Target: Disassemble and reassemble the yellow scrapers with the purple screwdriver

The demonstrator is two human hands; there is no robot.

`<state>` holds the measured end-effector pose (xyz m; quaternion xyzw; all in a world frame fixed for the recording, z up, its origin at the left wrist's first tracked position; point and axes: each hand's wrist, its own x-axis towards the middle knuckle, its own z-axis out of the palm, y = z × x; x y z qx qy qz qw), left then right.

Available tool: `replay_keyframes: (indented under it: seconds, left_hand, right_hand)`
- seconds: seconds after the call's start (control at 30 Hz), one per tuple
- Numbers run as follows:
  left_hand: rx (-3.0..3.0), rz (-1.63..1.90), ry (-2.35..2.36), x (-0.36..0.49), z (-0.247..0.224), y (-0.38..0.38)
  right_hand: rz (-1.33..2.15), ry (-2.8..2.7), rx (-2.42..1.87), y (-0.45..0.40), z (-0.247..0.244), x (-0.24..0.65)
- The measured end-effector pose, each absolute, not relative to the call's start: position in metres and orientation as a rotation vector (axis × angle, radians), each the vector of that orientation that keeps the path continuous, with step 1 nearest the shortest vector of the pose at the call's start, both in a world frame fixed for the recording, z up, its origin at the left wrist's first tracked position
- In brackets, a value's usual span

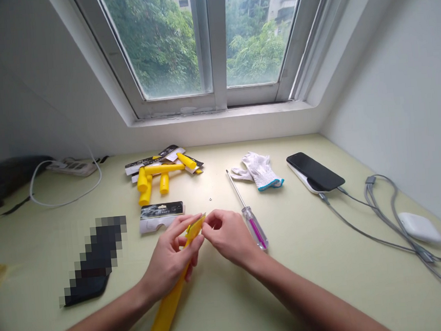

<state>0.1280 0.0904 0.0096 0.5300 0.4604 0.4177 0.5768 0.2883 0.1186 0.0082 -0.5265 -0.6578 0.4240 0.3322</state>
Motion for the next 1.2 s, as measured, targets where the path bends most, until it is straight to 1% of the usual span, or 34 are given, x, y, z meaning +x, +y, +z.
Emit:
replay_keyframes:
  seconds: [0.1, 0.17, 0.37, 0.53, 0.6, 0.8, 0.93, 1.03, 1.2]
  left_hand:
    - [1.253, 0.954, 1.071, 0.128, 0.009, 0.090]
    - [1.237, 0.945, 1.061, 0.128, 0.009, 0.090]
    - [1.120, 0.875, 1.067, 0.126, 0.008, 0.095]
    - [1.186, 0.882, 1.058, 0.123, 0.008, 0.100]
    - [1.196, 0.886, 1.060, 0.122, 0.008, 0.102]
    - [1.129, 0.912, 0.999, 0.117, 0.009, 0.109]
    - [1.120, 0.861, 0.965, 0.113, 0.011, 0.112]
    - [1.134, 0.829, 0.972, 0.113, 0.012, 0.112]
    - [1.165, 0.804, 1.023, 0.114, 0.014, 0.111]
  right_hand:
    - [1.209, -1.636, -1.358, 0.120, 0.005, 0.287]
    - [1.195, -1.646, -1.334, 0.121, 0.003, 0.288]
    - [0.960, -1.839, -1.263, 0.121, -0.002, 0.291]
    - [0.846, -1.794, -1.260, 0.122, -0.005, 0.296]
    - [0.893, -1.749, -1.259, 0.125, -0.006, 0.298]
    - [1.249, -1.648, -1.179, 0.137, -0.006, 0.306]
    - [1.403, -1.505, -1.167, 0.139, -0.002, 0.307]
    - [1.438, -1.444, -1.165, 0.137, -0.001, 0.307]
    - [1.364, -1.507, -1.170, 0.136, -0.002, 0.306]
